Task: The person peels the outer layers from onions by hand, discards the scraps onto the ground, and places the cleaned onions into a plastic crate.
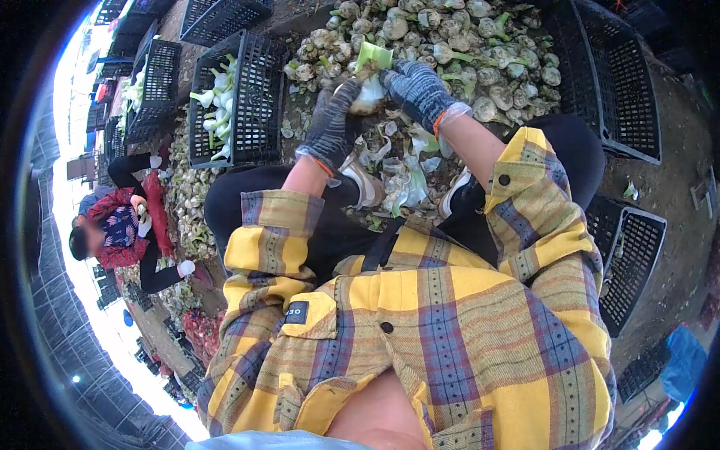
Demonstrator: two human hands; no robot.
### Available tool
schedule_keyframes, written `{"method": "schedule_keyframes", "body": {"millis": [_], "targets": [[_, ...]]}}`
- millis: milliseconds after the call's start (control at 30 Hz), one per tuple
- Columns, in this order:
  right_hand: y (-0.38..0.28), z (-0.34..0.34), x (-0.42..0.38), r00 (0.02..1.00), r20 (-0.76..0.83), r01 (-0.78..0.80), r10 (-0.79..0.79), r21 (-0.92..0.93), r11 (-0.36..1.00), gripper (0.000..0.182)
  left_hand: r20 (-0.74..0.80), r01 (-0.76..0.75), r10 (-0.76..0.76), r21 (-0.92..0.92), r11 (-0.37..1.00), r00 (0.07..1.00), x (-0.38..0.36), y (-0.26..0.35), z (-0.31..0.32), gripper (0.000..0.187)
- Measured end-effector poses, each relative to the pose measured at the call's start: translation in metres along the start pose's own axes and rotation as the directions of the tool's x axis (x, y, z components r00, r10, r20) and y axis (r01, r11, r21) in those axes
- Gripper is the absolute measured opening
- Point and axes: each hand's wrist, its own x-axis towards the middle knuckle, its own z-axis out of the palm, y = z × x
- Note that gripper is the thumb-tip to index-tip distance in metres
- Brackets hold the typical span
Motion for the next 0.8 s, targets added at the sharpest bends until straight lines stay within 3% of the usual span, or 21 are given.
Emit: {"method": "schedule_keyframes", "body": {"millis": [33,67,100,133,200,267,300,333,367,400,433,467,500,533,600,633,667,700,733,767,800], "targets": [[-0.002,-0.003,0.001,0.999,0.042,0.0,0.001,-0.036,0.999,0.024,0.001,-0.002,0.002,-0.002,1.0,1.0,-0.001,0.003,0.0,0.034],[-0.003,-0.006,0.003,0.996,0.084,0.005,0.001,-0.071,0.997,0.023,0.079,0.124,-0.112,-0.169,0.978,0.991,0.0,0.006,-0.001,0.037],[0.01,-0.005,0.006,0.933,0.149,0.36,-0.327,-0.382,0.851,0.022,0.171,0.258,-0.212,-0.319,0.912,0.962,-0.002,0.008,-0.001,0.039],[0.022,-0.003,0.009,0.933,0.15,0.36,-0.327,-0.38,0.852,0.022,0.277,0.39,-0.291,-0.444,0.807,0.916,-0.004,0.01,-0.001,0.042],[0.031,0.0,0.012,0.944,0.119,0.327,-0.307,-0.239,0.914,0.021,0.239,0.38,-0.303,-0.427,0.82,0.923,-0.011,0.012,0.005,0.042],[0.023,0.003,0.012,0.972,0.126,0.219,-0.196,-0.203,0.954,0.02,0.06,0.092,-0.088,-0.064,0.994,0.994,-0.008,0.0,0.001,0.043],[0.005,0.0,0.005,0.991,0.096,0.119,-0.094,-0.292,0.949,0.02,0.01,-0.002,0.0,0.216,0.976,1.0,-0.016,0.003,0.005,0.037],[-0.004,-0.001,0.002,0.998,0.059,0.018,0.005,-0.374,0.927,0.02,0.007,-0.002,0.001,0.214,0.977,1.0,-0.014,0.003,0.004,0.037],[0.031,0.001,0.006,0.824,0.145,0.495,-0.548,-0.654,0.572,0.021,0.052,0.027,-0.033,0.106,0.994,0.998,-0.01,0.003,0.002,0.036],[0.065,0.012,0.016,0.825,0.146,0.495,-0.546,-0.652,0.575,0.021,0.102,0.063,-0.063,-0.003,0.998,0.993,-0.008,0.002,0.001,0.035],[0.096,0.023,0.028,0.88,0.07,0.463,-0.47,-0.347,0.815,0.02,0.173,0.137,-0.105,-0.183,0.974,0.979,-0.011,0.006,0.004,0.034],[0.091,0.024,0.033,0.928,0.032,0.371,-0.371,0.01,0.929,0.019,0.174,0.132,-0.1,-0.183,0.974,0.98,-0.009,0.007,0.002,0.034],[0.09,0.019,0.031,0.944,0.063,0.32,-0.323,0.048,0.946,0.017,0.233,0.225,-0.161,-0.282,0.933,0.959,-0.006,0.008,0.0,0.034],[0.09,0.019,0.027,0.944,0.065,0.319,-0.322,0.049,0.946,0.017,0.295,0.321,-0.218,-0.371,0.871,0.93,-0.006,0.006,-0.003,0.034],[0.086,0.02,0.026,0.921,0.056,0.381,-0.386,0.083,0.921,0.016,0.298,0.332,-0.225,-0.384,0.861,0.928,-0.008,0.011,-0.002,0.036],[0.093,0.021,0.03,0.933,0.049,0.36,-0.357,-0.074,0.93,0.016,0.219,0.263,-0.205,-0.284,0.922,0.954,-0.01,0.01,0.0,0.039],[0.077,0.014,0.023,0.933,0.047,0.358,-0.356,-0.075,0.931,0.016,0.145,0.197,-0.173,-0.174,0.965,0.974,-0.01,0.01,0.001,0.043],[0.043,0.001,0.011,0.919,0.089,0.383,-0.384,-0.437,0.814,0.015,0.147,0.197,-0.173,-0.174,0.965,0.974,-0.009,0.009,0.002,0.043],[0.02,-0.002,0.002,0.908,0.144,0.365,-0.393,-0.733,0.574,0.015,0.081,0.103,-0.102,0.001,0.995,0.991,-0.009,0.007,0.002,0.044],[0.011,0.004,0.0,0.98,-0.027,0.162,-0.195,-0.449,0.879,0.016,0.029,0.014,-0.02,0.182,0.983,0.999,-0.009,0.005,0.001,0.045],[0.005,0.004,-0.003,0.98,-0.025,0.164,-0.196,-0.449,0.878,0.016,0.027,0.014,-0.019,0.18,0.983,0.999,-0.008,0.004,0.0,0.045]]}}
